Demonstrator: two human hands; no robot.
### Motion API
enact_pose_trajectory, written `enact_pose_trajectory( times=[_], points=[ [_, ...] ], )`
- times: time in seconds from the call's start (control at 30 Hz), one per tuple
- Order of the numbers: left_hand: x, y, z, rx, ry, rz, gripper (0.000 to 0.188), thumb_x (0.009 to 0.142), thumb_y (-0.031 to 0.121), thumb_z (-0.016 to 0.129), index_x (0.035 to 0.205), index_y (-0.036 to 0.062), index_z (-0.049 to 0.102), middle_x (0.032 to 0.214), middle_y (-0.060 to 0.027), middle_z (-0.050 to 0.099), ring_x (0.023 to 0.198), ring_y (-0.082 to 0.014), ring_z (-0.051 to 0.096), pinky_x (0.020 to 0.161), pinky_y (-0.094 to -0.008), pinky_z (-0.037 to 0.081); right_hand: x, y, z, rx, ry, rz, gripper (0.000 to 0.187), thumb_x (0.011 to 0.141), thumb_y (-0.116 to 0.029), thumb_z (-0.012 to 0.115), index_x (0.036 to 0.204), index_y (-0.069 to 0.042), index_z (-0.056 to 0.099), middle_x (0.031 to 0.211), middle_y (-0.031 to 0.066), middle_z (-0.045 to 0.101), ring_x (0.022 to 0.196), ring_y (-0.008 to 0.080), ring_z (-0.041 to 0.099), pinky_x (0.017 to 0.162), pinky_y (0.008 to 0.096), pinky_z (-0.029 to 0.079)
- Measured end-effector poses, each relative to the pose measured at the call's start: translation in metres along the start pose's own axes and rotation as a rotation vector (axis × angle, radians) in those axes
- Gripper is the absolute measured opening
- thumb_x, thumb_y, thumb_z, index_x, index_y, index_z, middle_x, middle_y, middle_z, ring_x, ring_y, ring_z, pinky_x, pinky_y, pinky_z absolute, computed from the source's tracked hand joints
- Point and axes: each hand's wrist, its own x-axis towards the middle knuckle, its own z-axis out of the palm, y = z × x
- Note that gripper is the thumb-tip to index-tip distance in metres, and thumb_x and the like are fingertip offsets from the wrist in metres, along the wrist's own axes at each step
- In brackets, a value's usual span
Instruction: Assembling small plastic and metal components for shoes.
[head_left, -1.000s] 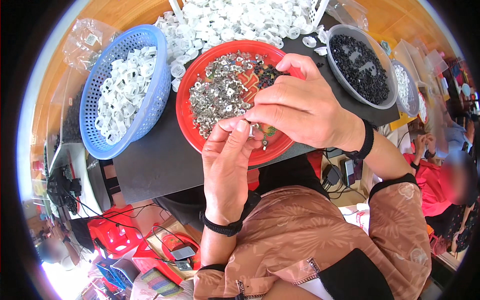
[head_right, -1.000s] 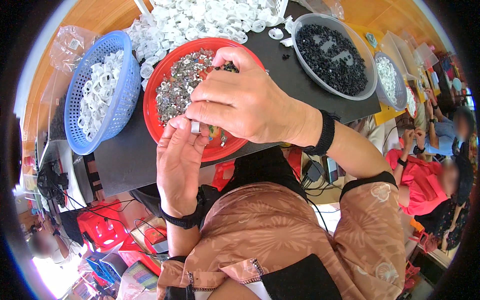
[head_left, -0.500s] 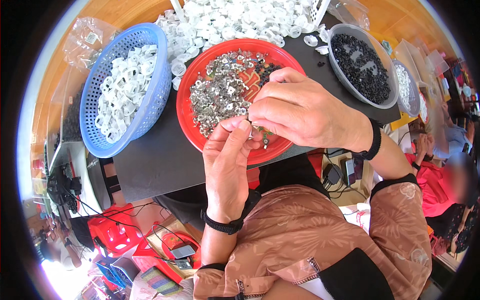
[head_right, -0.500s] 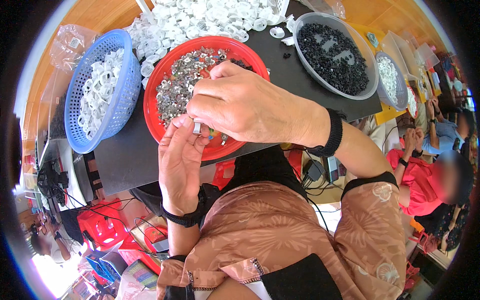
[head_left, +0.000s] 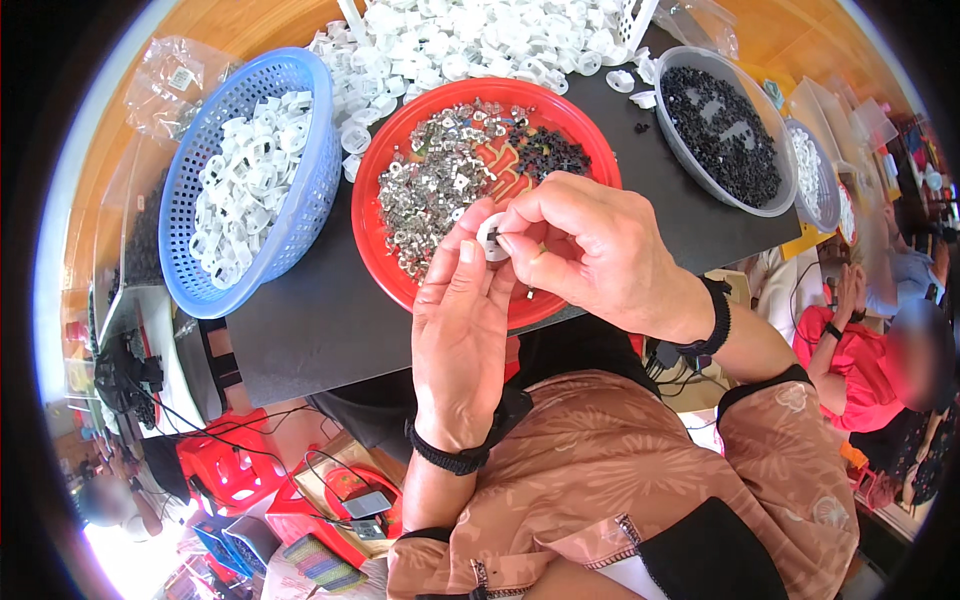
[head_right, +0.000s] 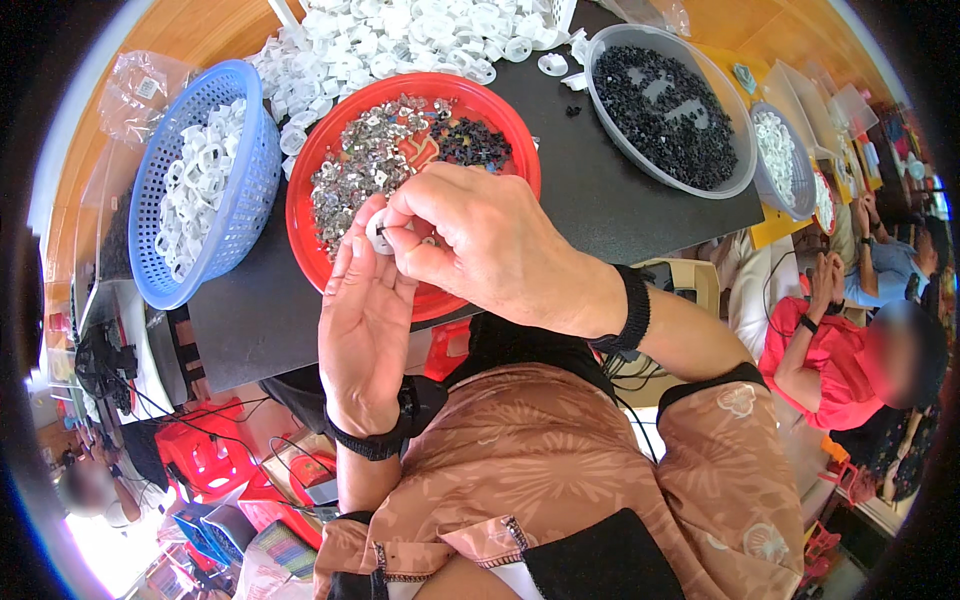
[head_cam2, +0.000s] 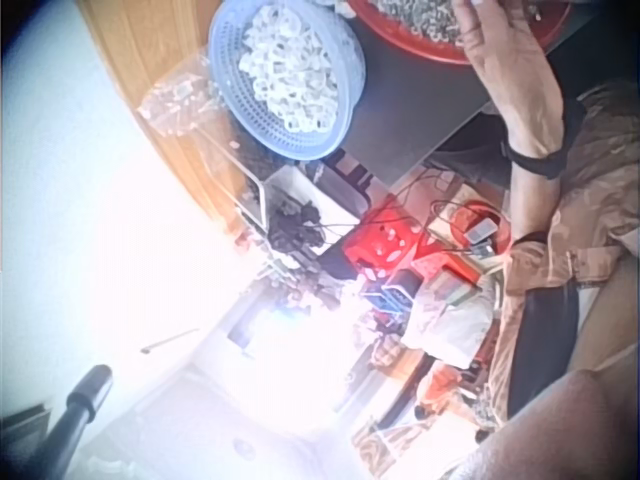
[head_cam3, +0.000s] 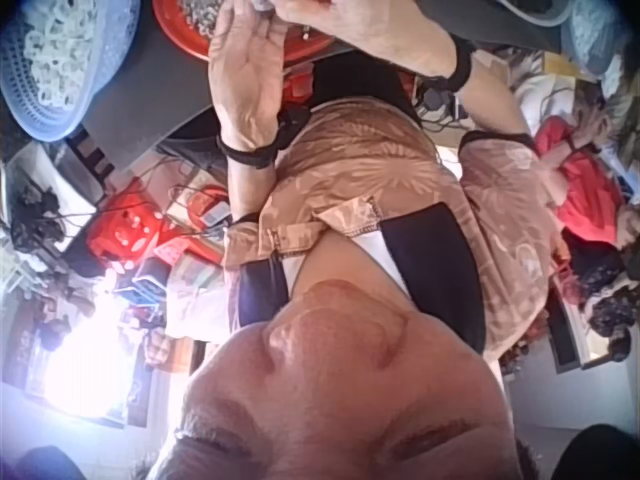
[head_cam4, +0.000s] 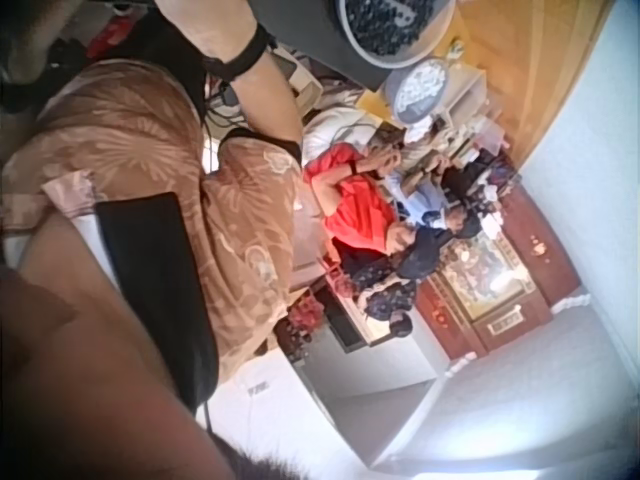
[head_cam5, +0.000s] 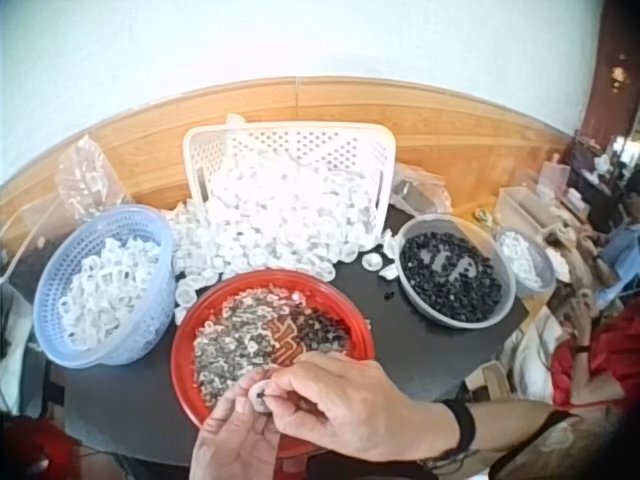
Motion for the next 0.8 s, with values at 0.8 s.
enact_pose_trajectory(
  times=[0.8],
  points=[
    [-0.003, -0.010, -0.013, 0.104, -0.021, 0.201, 0.022, 0.095, 0.009, 0.058, 0.116, 0.0039, 0.061, 0.116, -0.0097, 0.064, 0.110, -0.0200, 0.059, 0.100, -0.0365, 0.045, 0.003, -0.008, -0.002, 0.118, -0.130, 0.034, 0.015, 0.079, -0.002, 0.069, 0.091, -0.002, 0.059, 0.075, 0.0085, 0.058, 0.066, 0.0232, 0.060, 0.057, 0.0334, 0.048]
  ],
)
